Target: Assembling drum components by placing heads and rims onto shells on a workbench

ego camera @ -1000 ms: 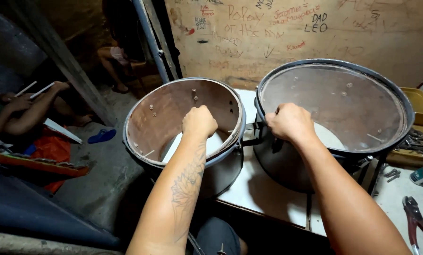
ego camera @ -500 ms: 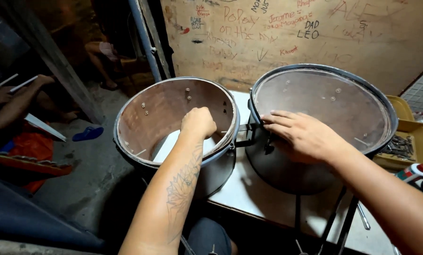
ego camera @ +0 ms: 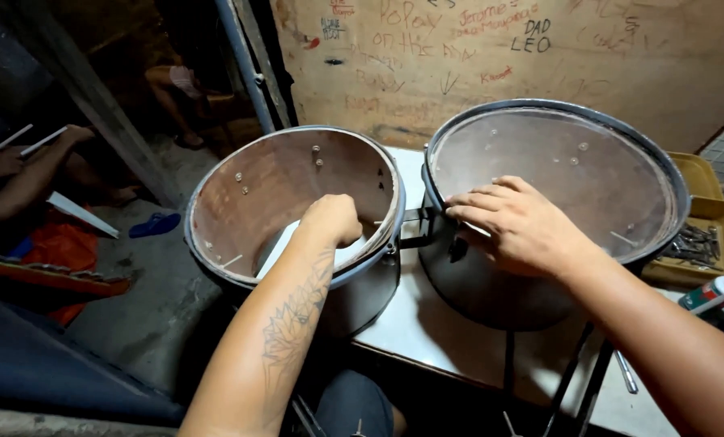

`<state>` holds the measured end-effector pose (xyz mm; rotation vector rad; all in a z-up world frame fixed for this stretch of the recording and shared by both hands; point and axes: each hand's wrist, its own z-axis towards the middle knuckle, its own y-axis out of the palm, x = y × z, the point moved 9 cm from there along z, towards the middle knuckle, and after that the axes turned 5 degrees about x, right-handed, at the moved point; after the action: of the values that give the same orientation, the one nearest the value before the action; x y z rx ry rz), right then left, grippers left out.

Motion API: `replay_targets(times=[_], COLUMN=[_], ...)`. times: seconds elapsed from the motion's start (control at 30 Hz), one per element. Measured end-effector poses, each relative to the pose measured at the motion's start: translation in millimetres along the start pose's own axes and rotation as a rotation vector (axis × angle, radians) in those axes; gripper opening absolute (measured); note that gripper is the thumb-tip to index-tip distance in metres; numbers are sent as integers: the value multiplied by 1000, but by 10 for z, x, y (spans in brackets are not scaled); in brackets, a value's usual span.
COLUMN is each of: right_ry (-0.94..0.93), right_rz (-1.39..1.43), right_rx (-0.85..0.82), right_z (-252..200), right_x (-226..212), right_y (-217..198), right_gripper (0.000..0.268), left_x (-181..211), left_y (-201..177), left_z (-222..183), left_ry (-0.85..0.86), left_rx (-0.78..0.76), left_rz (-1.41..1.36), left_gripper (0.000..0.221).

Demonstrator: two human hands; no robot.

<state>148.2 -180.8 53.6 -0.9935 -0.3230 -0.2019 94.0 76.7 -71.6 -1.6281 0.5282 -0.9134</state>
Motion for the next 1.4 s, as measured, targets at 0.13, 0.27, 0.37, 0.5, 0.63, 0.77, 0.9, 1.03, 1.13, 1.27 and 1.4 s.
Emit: replay_targets(times=[0.13, 0.27, 0.37, 0.5, 0.63, 0.77, 0.9, 1.03, 1.13, 1.27, 1.4], right_ry=[-2, -44, -39, -3, -2, 43, 45, -1, -61, -103, -142], right_rz=[0, 37, 68, 192, 225, 277, 271, 305, 268, 243, 189], right_rx=[33, -3, -55, -132, -234, -335, -385, -316, -269, -130, -47], right_z=[48, 103, 79, 130, 232, 288, 293, 304, 287, 262, 234], right_x=[-24, -46, 77, 185, 182, 269, 340, 321, 287, 216, 181], right_y=[-23, -11, 217, 325, 237, 298, 366, 337, 356, 362, 376], right_gripper=[26, 21, 20, 18, 14, 13, 18, 17, 13, 20, 26], left_x=[97, 53, 143, 131, 189, 238, 226, 270, 259, 264, 261], left_y=[-58, 31, -86, -138, -135, -70, -45, -102, -70, -78, 25], left_z=[-63, -7, -137, -231, -255, -192, -162, -223, -213, -193, 3], left_ry=[-1, -2, -1, -1, 21, 61, 91, 107, 115, 129, 186], left_rx=[-4, -17, -24, -36, -29, -28, -23, -39, -54, -43, 89], left_rz=[1, 12, 21, 44, 39, 52, 50, 38, 41, 43, 44], left_gripper=[47, 45, 43, 42, 37, 37, 37, 37, 37, 37, 33])
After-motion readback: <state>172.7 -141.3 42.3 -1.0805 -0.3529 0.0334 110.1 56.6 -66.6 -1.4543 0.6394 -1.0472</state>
